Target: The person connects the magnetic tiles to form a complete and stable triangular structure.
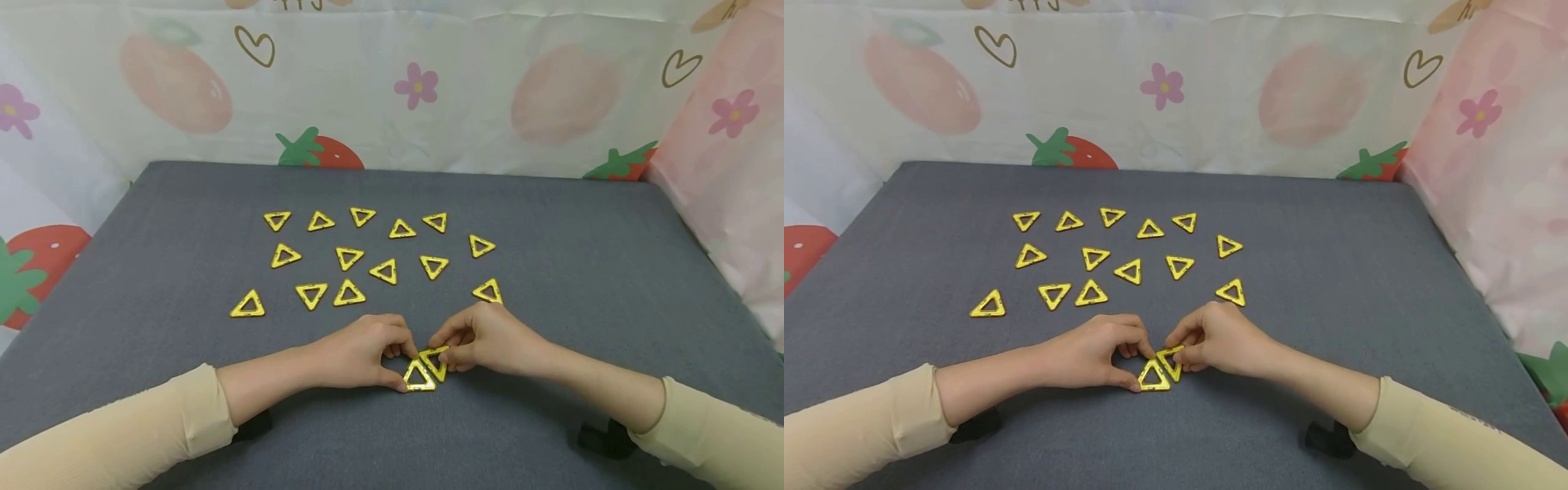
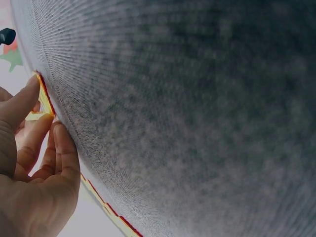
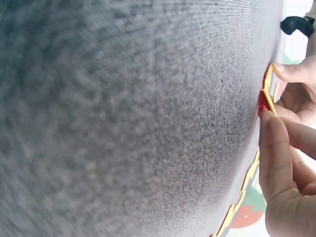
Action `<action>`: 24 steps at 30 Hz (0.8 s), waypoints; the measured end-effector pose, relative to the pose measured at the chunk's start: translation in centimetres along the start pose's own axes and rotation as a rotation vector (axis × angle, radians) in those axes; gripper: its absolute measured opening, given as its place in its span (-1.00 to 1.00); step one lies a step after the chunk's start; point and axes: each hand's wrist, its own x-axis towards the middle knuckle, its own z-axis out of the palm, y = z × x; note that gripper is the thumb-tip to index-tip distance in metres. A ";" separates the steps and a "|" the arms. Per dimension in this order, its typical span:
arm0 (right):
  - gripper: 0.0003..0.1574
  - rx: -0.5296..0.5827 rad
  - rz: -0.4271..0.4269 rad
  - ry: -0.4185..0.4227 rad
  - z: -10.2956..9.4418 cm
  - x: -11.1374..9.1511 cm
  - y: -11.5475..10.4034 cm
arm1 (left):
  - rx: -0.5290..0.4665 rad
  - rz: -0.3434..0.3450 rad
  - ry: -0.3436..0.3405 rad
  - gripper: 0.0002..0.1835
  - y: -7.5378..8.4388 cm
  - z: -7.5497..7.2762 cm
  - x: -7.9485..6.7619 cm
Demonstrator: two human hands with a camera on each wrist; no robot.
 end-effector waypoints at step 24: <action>-0.46 -0.110 -0.164 -0.140 0.7 0.6 0.9 | -0.020 0.007 0.005 -0.67 0.1 -0.1 -0.1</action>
